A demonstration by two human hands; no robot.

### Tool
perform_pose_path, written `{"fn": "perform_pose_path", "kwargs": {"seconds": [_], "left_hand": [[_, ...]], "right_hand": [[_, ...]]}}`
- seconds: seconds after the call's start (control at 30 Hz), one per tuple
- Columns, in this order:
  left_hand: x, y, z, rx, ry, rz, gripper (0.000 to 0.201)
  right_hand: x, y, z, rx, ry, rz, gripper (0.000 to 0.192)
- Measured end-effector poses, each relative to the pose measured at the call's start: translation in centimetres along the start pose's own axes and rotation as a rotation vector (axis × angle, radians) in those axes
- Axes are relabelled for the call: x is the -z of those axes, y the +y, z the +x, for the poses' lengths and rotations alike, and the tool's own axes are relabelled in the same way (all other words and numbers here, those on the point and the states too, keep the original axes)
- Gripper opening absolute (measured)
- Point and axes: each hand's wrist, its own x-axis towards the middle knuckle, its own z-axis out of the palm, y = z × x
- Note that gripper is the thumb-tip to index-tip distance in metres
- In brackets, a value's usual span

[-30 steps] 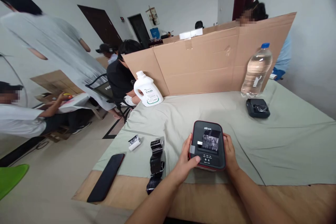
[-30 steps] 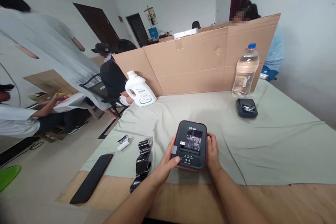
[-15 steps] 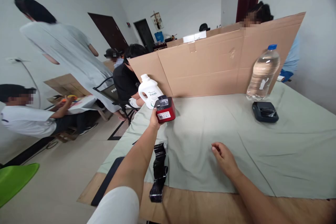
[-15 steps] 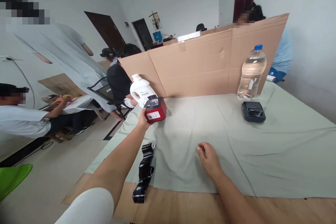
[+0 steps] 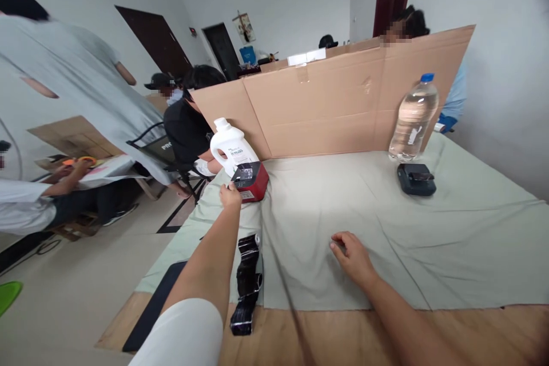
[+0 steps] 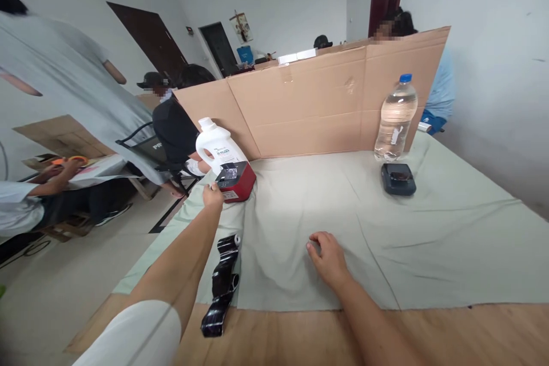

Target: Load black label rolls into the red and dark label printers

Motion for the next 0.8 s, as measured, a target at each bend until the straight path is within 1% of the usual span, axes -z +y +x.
{"fn": "perform_pose_path", "kwargs": {"seconds": [0.07, 0.1, 0.17, 0.23, 0.27, 0.3, 0.33, 0.4, 0.43, 0.5, 0.53, 0.6, 0.67, 0.73, 0.8], "left_hand": [[-0.8, 0.5, -2.0, -0.067, 0.039, 0.009, 0.031], [-1.3, 0.5, -3.6, -0.104, 0.037, 0.003, 0.03], [-2.6, 0.2, -7.5, -0.189, -0.025, -0.017, 0.025], [-3.9, -1.0, -12.3, -0.26, -0.114, -0.055, 0.02], [-4.5, -1.7, -14.8, -0.284, -0.167, -0.095, 0.021], [-4.9, -2.6, -17.2, -0.286, -0.236, -0.214, 0.024], [-5.3, -3.5, -19.3, -0.279, -0.268, -0.249, 0.027], [-5.6, -4.9, -22.5, -0.251, -0.305, -0.296, 0.03], [-5.5, -5.4, -23.5, -0.236, -0.312, -0.307, 0.031], [-5.3, -6.0, -24.5, -0.22, -0.359, -0.331, 0.032], [-5.1, -6.2, -24.6, -0.219, -0.393, -0.336, 0.032], [-4.8, -6.2, -24.3, -0.221, -0.462, -0.337, 0.032], [-4.7, -6.1, -24.0, -0.232, -0.503, -0.322, 0.03], [-4.8, -6.0, -23.9, -0.251, -0.511, -0.307, 0.028], [-5.0, -5.8, -24.0, -0.273, -0.517, -0.287, 0.026]], "right_hand": [[0.0, 0.0, 0.1, 0.002, -0.003, -0.014, 0.015], [0.0, -0.1, 0.1, 0.004, -0.006, -0.02, 0.015], [0.1, -0.1, 0.2, 0.008, -0.017, -0.032, 0.015], [0.2, -0.3, 0.2, 0.02, -0.03, -0.048, 0.015], [0.3, -0.4, 0.1, 0.029, -0.037, -0.059, 0.015], [0.3, -0.5, 0.0, 0.039, -0.043, -0.072, 0.015], [0.2, -0.7, -0.2, 0.05, -0.049, -0.085, 0.015], [0.2, -0.8, -0.3, 0.078, -0.063, -0.129, 0.015], [0.2, -0.7, -0.1, 0.093, -0.068, -0.155, 0.014], [1.0, -0.2, 1.0, 0.118, -0.067, -0.217, 0.011], [1.7, 0.3, 2.0, 0.124, -0.056, -0.245, 0.01], [4.3, 1.7, 4.8, 0.117, -0.006, -0.305, 0.015], [7.9, 3.5, 8.2, 0.078, 0.075, -0.377, 0.025], [11.8, 5.4, 11.3, -0.053, 0.208, -0.598, 0.035], [15.1, 7.2, 13.5, -0.231, 0.338, -0.739, 0.049]]}}
